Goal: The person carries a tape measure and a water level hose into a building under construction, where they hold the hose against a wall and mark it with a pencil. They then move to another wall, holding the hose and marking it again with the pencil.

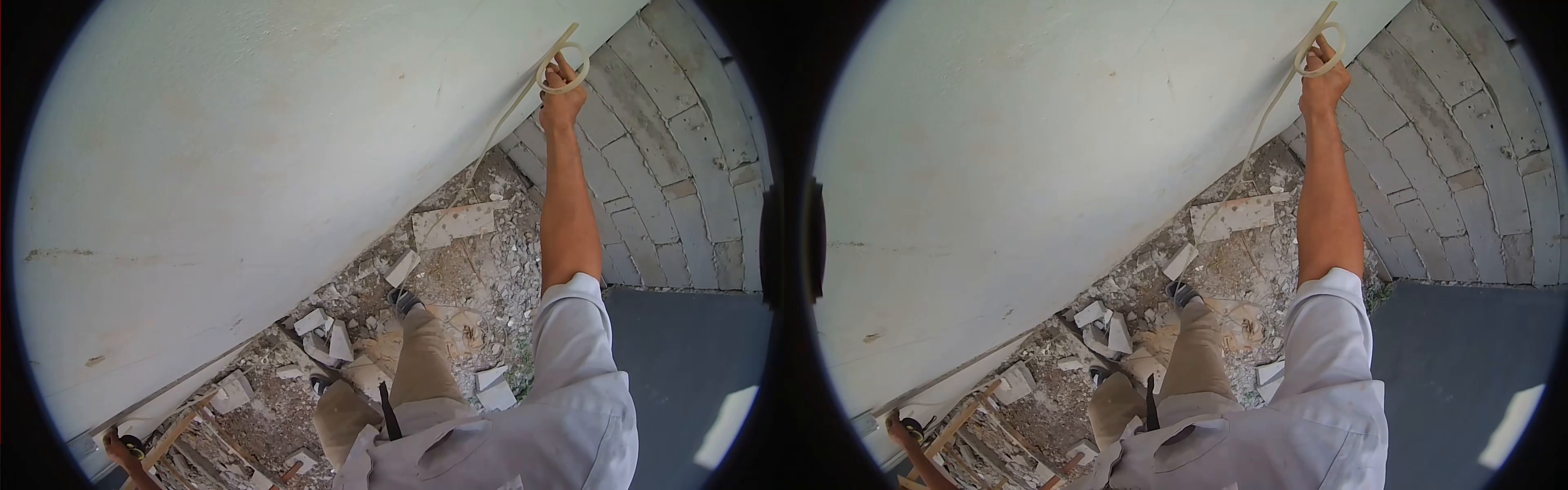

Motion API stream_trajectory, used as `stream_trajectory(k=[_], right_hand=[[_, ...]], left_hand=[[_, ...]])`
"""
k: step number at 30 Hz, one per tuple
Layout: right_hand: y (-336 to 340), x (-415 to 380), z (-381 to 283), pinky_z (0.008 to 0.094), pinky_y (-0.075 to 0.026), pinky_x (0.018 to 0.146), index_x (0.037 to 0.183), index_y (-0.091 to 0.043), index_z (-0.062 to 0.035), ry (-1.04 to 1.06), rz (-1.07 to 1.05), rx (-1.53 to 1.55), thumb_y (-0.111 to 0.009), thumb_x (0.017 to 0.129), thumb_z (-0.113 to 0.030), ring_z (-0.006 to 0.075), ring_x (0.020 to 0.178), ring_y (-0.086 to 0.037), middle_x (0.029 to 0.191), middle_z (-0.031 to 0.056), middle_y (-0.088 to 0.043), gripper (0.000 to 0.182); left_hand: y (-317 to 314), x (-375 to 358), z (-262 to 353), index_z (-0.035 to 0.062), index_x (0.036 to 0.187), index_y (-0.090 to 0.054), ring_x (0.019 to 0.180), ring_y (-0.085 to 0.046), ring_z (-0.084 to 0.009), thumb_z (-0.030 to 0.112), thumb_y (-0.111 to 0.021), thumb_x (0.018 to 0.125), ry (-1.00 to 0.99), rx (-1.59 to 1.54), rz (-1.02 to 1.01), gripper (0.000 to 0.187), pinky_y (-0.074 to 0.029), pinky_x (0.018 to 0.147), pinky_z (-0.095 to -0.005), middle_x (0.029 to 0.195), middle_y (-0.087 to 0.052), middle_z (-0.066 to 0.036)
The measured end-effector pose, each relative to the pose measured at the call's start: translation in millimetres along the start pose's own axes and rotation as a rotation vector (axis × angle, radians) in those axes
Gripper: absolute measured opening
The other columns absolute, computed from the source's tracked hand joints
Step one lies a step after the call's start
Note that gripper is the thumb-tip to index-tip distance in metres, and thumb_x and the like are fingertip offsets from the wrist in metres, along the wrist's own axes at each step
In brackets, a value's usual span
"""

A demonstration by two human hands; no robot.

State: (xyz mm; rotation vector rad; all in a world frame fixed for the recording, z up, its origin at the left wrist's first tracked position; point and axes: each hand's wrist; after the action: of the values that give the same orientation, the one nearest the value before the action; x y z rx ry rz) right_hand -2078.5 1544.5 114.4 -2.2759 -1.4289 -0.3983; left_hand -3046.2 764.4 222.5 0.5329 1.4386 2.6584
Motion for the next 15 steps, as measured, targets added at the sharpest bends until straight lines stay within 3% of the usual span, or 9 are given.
stream_trajectory(k=[3, 5, 6, 9, 15], right_hand=[[-0.9, -0.4, 0.8, 0.0234, -0.050, 0.069, 0.132, -0.066, 0.0066, -0.021, 0.026, -0.043, -0.062, 0.092, 0.007, 0.0096, 0.079, -0.063, 0.099, 0.0061, -0.071, 0.040], [-7.6, -2.7, 1.3, 0.0227, -0.040, 0.055, 0.131, -0.067, 0.0045, 0.011, 0.070, -0.026, -0.065, 0.093, 0.003, 0.0060, 0.066, -0.052, 0.090, 0.0021, -0.067, 0.038], [-10.6, -3.7, 1.5, 0.0224, -0.035, 0.048, 0.131, -0.067, 0.0034, 0.026, 0.093, -0.017, -0.067, 0.093, 0.001, 0.0042, 0.059, -0.047, 0.086, 0.0001, -0.065, 0.038], [-13.5, 4.0, 6.2, 0.0256, -0.055, 0.074, 0.121, -0.072, 0.0055, 0.008, 0.164, -0.035, -0.070, 0.092, 0.003, 0.0116, 0.083, -0.067, 0.099, 0.0070, -0.073, 0.029], [-21.7, 10.4, 10.4, 0.0267, -0.057, 0.075, 0.110, -0.076, 0.0059, 0.021, 0.269, 0.011, -0.072, 0.091, 0.003, 0.0133, 0.081, -0.069, 0.094, 0.0086, -0.075, 0.019]], left_hand=[[-1.4, 3.5, -1.4, -0.0001, 0.099, -0.074, 0.078, -0.062, -0.0185, 0.022, -0.068, 0.093, 0.014, -0.027, -0.012, 0.024, -0.048, 0.074, -0.0352, 0.089, -0.073, -0.008], [2.0, 0.6, 2.2, -0.0029, 0.100, -0.071, 0.087, -0.065, -0.0210, 0.020, -0.067, 0.095, 0.040, -0.001, -0.042, 0.024, -0.049, 0.082, -0.0354, 0.093, -0.073, -0.011], [-0.4, -0.1, 4.2, 0.0007, 0.101, -0.075, 0.080, -0.064, -0.0179, 0.023, -0.069, 0.092, 0.018, 0.000, -0.019, 0.025, -0.050, 0.074, -0.0337, 0.092, -0.075, -0.008], [-3.6, 13.4, -12.4, 0.0005, 0.101, -0.075, 0.081, -0.064, -0.0182, 0.023, -0.069, 0.091, 0.022, -0.075, 0.002, 0.025, -0.050, 0.074, -0.0338, 0.092, -0.074, -0.008], [-0.8, 6.2, 6.2, -0.0007, 0.104, -0.074, 0.083, -0.064, -0.0211, 0.023, -0.069, 0.090, 0.051, -0.023, -0.044, 0.028, -0.051, 0.076, -0.0362, 0.095, -0.074, -0.011]])
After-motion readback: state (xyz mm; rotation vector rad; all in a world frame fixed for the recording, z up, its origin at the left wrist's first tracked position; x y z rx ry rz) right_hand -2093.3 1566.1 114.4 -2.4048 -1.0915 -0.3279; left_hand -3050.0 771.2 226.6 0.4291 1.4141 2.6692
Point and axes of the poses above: each hand's wrist, its own x-axis towards the middle knuckle, its own y-axis out of the back of the hand, z = x × y
